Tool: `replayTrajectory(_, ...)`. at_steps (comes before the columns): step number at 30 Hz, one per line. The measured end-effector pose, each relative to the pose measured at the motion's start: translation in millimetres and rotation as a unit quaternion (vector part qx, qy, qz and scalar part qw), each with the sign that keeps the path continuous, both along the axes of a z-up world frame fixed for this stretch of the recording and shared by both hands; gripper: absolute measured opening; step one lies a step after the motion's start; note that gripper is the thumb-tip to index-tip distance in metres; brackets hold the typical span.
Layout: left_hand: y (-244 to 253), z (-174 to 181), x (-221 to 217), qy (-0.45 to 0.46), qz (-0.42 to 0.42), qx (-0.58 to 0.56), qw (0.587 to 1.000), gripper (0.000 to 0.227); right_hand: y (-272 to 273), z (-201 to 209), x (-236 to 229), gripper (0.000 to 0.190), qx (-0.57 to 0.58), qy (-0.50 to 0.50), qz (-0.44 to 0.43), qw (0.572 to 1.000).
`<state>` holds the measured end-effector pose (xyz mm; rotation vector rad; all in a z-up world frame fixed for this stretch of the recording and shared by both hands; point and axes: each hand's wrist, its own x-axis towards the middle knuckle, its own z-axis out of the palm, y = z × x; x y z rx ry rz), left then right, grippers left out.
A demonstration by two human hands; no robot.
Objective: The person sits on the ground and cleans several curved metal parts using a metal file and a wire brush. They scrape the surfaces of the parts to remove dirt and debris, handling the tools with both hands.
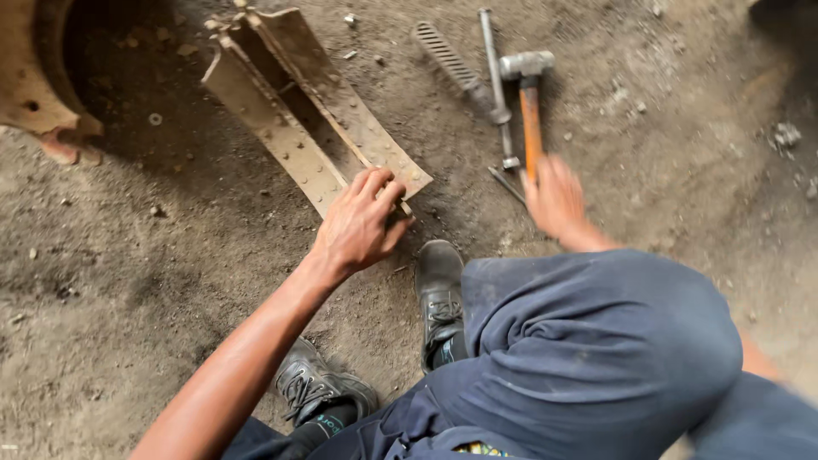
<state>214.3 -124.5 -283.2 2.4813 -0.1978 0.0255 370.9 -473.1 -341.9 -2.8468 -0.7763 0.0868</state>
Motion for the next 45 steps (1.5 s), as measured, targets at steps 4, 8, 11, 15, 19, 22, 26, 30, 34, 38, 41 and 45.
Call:
replayTrajectory(4, -1.2, 1.4, -1.0, 0.000, -0.020, 0.005, 1.000, 0.054, -46.5, -57.6, -41.0, 0.025, -0.038, -0.001, -0.039, 0.998)
replayTrajectory(8, -20.7, -13.6, -10.7, -0.042, -0.004, 0.032, 0.999, 0.056, -55.7, -83.5, -51.7, 0.021, -0.019, -0.016, -0.042, 0.999)
replayTrajectory(11, -26.1, -22.5, -16.7, -0.031, -0.001, 0.040, 0.999, 0.057, -51.0, -78.5, -59.9, 0.020, 0.014, 0.058, -0.090, 0.994)
replayTrajectory(15, -27.1, -33.6, -21.1, -0.056, 0.015, 0.027, 0.998, 0.066, 0.8, -21.4, -68.8, 0.032, 0.133, 0.242, -0.218, 0.936)
replayTrajectory(19, -27.3, -46.7, -34.3, -0.097, 0.053, -0.021, 0.994, 0.072, 56.1, 59.2, -56.0, 0.038, 0.178, 0.311, -0.056, 0.932)
replayTrajectory(22, -29.2, -66.1, -40.0, -0.110, 0.050, -0.013, 0.993, 0.073, 87.7, 93.7, -41.6, 0.034, 0.158, 0.244, 0.112, 0.950)
replayTrajectory(26, -40.8, -96.7, -47.5, -0.108, 0.035, -0.002, 0.994, 0.075, 101.2, 116.4, -28.0, 0.024, 0.058, 0.260, 0.164, 0.950)
replayTrajectory(30, -54.3, -112.7, -57.3, -0.108, 0.040, 0.036, 0.993, 0.072, 92.2, 122.1, -35.9, 0.021, 0.024, 0.264, 0.164, 0.950)
replayTrajectory(34, -59.4, -116.7, -58.7, -0.123, 0.043, 0.048, 0.990, 0.066, 92.9, 109.3, -58.1, 0.020, 0.062, 0.265, 0.130, 0.954)
replayTrajectory(38, -57.6, -115.7, -60.5, -0.119, 0.042, 0.043, 0.991, 0.062, 98.0, 100.5, -70.9, 0.023, 0.055, 0.267, 0.084, 0.958)
replayTrajectory(41, -58.5, -120.3, -59.6, -0.132, 0.049, 0.030, 0.990, 0.060, 102.9, 89.2, -69.4, 0.022, 0.035, 0.241, 0.108, 0.964)
replayTrajectory(45, -58.0, -128.7, -58.5, -0.138, 0.015, 0.041, 0.989, 0.059, 150.7, 37.8, -50.6, 0.019, 0.054, 0.143, 0.180, 0.972)
